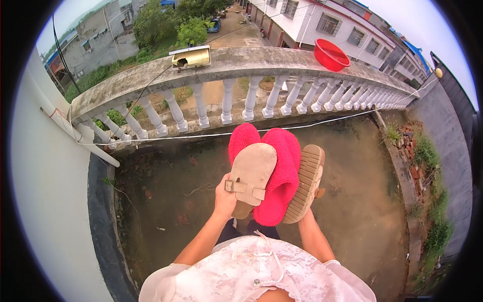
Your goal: The person hangs a pair of shorts on a hanger and places it on a wire outside, then collects a bra and a camisole from a basin and takes them inside to be placed on hangers, and finally gathers several pairs of shoes and places them on an outdoor ledge.
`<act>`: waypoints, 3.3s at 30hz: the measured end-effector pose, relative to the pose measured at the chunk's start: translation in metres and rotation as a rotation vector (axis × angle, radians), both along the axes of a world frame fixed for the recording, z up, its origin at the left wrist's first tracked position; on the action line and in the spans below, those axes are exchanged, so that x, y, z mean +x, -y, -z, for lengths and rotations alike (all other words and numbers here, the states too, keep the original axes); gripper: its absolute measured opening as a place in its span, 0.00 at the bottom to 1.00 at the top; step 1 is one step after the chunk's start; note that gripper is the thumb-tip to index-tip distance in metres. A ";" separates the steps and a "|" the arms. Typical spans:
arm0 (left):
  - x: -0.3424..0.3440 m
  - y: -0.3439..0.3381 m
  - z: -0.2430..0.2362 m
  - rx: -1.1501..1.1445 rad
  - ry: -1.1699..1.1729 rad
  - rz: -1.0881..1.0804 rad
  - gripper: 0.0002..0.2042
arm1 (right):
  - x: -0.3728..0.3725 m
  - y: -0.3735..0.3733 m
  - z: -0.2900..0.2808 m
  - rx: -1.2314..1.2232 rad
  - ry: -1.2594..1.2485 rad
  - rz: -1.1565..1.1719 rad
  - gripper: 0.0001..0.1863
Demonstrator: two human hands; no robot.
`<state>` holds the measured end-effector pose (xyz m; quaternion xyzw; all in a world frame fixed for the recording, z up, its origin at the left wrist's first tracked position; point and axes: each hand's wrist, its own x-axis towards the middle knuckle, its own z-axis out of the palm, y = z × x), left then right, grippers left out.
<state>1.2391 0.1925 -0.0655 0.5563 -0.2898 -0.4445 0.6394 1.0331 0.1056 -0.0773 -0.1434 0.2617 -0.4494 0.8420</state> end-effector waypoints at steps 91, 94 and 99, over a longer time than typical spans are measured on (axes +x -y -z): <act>0.211 0.634 0.026 0.401 1.092 0.261 0.08 | -0.048 0.664 -0.012 -0.274 -0.853 0.219 0.10; 0.175 0.625 0.015 -0.057 1.461 -0.132 0.12 | -0.021 0.632 -0.062 -0.236 -0.536 0.319 0.20; 0.100 0.573 -0.023 -0.270 0.749 -0.181 0.17 | 0.070 0.608 -0.086 -0.402 -0.290 -0.151 0.21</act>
